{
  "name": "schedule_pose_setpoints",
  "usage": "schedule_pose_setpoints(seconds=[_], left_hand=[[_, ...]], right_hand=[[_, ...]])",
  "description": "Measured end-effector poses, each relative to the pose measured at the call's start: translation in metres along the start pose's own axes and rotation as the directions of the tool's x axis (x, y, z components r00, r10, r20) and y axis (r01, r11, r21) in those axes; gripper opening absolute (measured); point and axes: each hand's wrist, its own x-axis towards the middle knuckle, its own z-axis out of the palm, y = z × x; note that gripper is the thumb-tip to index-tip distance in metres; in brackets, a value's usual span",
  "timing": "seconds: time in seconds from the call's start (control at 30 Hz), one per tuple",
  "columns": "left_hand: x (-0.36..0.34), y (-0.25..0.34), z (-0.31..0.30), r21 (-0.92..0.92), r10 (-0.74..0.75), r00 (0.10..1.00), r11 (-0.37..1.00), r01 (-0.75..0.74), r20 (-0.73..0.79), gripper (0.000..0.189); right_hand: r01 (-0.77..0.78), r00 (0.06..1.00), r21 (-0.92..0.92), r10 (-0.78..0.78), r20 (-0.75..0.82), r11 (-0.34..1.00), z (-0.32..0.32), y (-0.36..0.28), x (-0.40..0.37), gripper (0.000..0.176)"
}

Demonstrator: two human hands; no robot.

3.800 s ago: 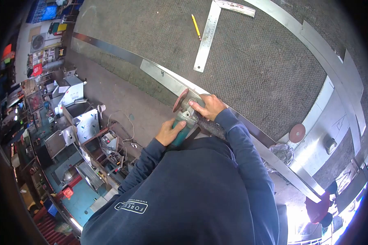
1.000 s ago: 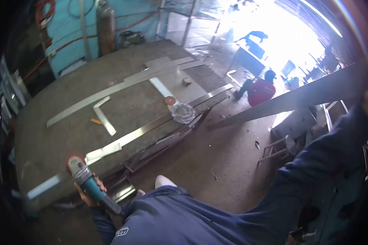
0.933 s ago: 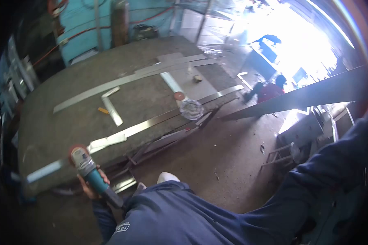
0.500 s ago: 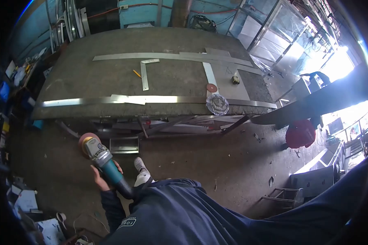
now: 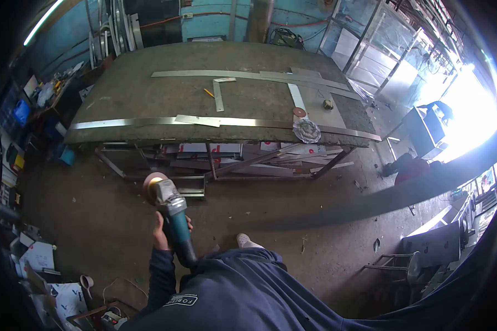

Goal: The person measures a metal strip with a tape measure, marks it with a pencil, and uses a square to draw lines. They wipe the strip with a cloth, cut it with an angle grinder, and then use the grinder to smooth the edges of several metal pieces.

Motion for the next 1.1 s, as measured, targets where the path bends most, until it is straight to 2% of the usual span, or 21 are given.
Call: schedule_pose_setpoints(seconds=[0.1, 0.2, 0.3, 0.37, 0.63, 0.73, 0.9, 0.97, 1.03, 1.07, 1.1], left_hand=[[-0.031, 0.012, -0.014, -0.045, -0.044, 0.999, 0.998, 0.043, -0.005, 0.081], [-0.059, 0.024, -0.041, -0.069, 0.009, 0.999, 0.998, -0.006, 0.039, 0.078], [-0.086, 0.037, -0.062, -0.149, 0.002, 0.998, 0.989, -0.010, -0.056, 0.084], [-0.098, 0.042, -0.077, -0.149, 0.022, 0.998, 0.988, -0.030, -0.057, 0.085], [-0.154, 0.056, -0.101, -0.188, 0.186, 0.974, 0.960, -0.208, -0.128, 0.078], [-0.170, 0.064, -0.105, -0.127, 0.282, 0.941, 0.943, -0.308, -0.188, 0.083], [-0.188, 0.072, -0.112, -0.107, 0.435, 0.873, 0.879, -0.465, -0.219, 0.078], [-0.199, 0.072, -0.111, -0.121, 0.475, 0.847, 0.851, -0.511, -0.237, 0.074], [-0.207, 0.070, -0.106, -0.113, 0.437, 0.848, 0.866, -0.487, -0.300, 0.074], [-0.205, 0.067, -0.106, -0.128, 0.444, 0.848, 0.860, -0.494, -0.290, 0.075], [-0.202, 0.065, -0.106, -0.131, 0.460, 0.830, 0.845, -0.518, -0.316, 0.075]], right_hand=[[0.016, 1.000, 0.011, -0.016, -0.010, 1.000, -0.006, -0.026, 0.029, 0.040], [0.013, 1.000, 0.019, -0.013, -0.015, 1.000, -0.013, -0.053, 0.046, 0.039], [0.018, 1.000, 0.038, -0.017, -0.011, 0.999, -0.015, -0.077, 0.069, 0.039], [0.022, 1.000, 0.051, -0.022, -0.010, 0.998, -0.014, -0.090, 0.082, 0.038], [0.060, 0.998, 0.137, -0.057, -0.026, 0.989, 0.004, -0.143, 0.121, 0.037], [0.086, 0.996, 0.176, -0.078, -0.052, 0.981, 0.016, -0.163, 0.133, 0.036], [0.171, 0.985, 0.328, -0.164, -0.049, 0.929, 0.081, -0.200, 0.107, 0.036], [0.237, 0.962, 0.466, -0.273, 0.011, 0.853, 0.145, -0.224, 0.055, 0.035], [0.361, 0.856, 0.624, -0.511, 0.074, 0.694, 0.247, -0.283, -0.070, 0.035], [-0.243, 0.911, 0.957, -0.303, 0.281, 0.159, 0.245, -0.382, -0.108, 0.035], [-0.041, 0.949, 0.971, -0.293, 0.112, 0.237, 0.273, -0.413, -0.145, 0.023]])
